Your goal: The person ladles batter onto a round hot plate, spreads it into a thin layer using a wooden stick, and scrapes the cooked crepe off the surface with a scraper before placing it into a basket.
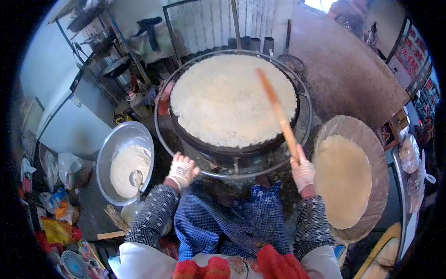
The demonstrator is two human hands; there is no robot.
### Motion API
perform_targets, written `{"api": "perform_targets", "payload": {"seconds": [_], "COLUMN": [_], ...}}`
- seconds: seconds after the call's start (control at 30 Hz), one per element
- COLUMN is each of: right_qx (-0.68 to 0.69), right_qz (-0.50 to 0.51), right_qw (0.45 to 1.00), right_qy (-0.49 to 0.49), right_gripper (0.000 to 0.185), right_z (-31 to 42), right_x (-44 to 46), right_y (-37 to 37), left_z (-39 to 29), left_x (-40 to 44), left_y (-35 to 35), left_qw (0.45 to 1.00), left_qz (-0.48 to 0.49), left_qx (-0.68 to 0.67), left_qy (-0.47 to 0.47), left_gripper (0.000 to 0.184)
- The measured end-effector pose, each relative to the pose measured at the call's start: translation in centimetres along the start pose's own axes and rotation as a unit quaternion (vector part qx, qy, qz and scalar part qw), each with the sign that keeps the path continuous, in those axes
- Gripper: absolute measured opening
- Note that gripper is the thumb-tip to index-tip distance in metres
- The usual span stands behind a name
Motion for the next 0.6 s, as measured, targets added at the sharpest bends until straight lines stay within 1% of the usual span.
{"api": "perform_targets", "payload": {"seconds": [0.03,0.07,0.1,0.13,0.2,0.23,0.3,0.37,0.4,0.43,0.47,0.5,0.57,0.6], "right_qx": [0.07,0.201,0.276,0.346,0.364,0.315,0.362,0.297,0.298,0.29,0.281,0.272,0.249,0.251], "right_qz": [0.01,0.064,0.06,0.056,0.067,0.081,0.244,0.301,0.315,0.323,0.33,0.335,0.28,0.225], "right_qw": [0.995,0.953,0.946,0.932,0.929,0.944,0.898,0.906,0.9,0.9,0.899,0.898,0.924,0.939], "right_qy": [0.07,0.219,0.158,0.094,-0.014,-0.059,0.057,0.023,0.03,0.047,0.064,0.082,0.081,0.063], "right_gripper": [0.052,0.051,0.052,0.053,0.054,0.054,0.054,0.052,0.056,0.055,0.054,0.053,0.056,0.054], "right_z": [-0.8,-0.3,0.8,1.1,3.0,5.6,10.4,12.8,13.0,12.6,11.6,10.0,5.5,4.6], "right_x": [0.9,0.1,-0.5,-2.3,-6.2,-8.0,-10.6,-12.0,-12.7,-13.4,-14.2,-15.2,-18.7,-20.0], "right_y": [-0.2,-1.0,-0.2,0.8,3.1,4.5,6.7,5.7,4.6,2.7,0.3,-1.4,-4.2,-6.4], "left_z": [-1.3,-2.6,-4.2,-6.0,-10.1,-12.2,-17.3,-22.0,-24.2,-26.0,-25.0,-24.0,-22.0,-20.9], "left_x": [0.0,0.0,0.4,0.8,1.6,2.0,2.3,-0.8,-3.0,-4.5,-6.0,-6.5,-6.0,-4.9], "left_y": [-0.3,-0.7,-1.2,-1.4,-2.7,-3.8,-5.1,-4.6,-4.5,-5.0,-8.6,-10.0,-13.2,-15.8], "left_qw": [0.999,0.999,0.997,0.995,0.988,0.984,0.989,0.97,0.951,0.924,0.892,0.897,0.905,0.909], "left_qz": [-0.027,-0.006,0.013,0.006,-0.007,-0.014,-0.069,-0.042,-0.024,-0.006,-0.151,-0.127,-0.075,-0.148], "left_qx": [0.013,-0.017,-0.049,-0.061,-0.094,-0.113,-0.118,-0.23,-0.284,-0.337,-0.374,-0.372,-0.37,-0.353], "left_qy": [-0.022,-0.038,-0.056,-0.081,-0.123,-0.14,-0.065,0.062,0.123,0.183,0.204,0.201,0.197,0.164], "left_gripper": [0.031,0.034,0.037,0.039,0.04,0.04,0.036,0.036,0.037,0.039,0.048,0.049,0.053,0.054]}}
Point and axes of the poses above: each hand's wrist, its own x-axis towards the middle knuckle, its own y-axis out of the palm, z = x × y, the point moved 8 cm from there along x, towards the middle knuckle, and after that the axes turned 3 degrees about -z, right-handed, at the moved point
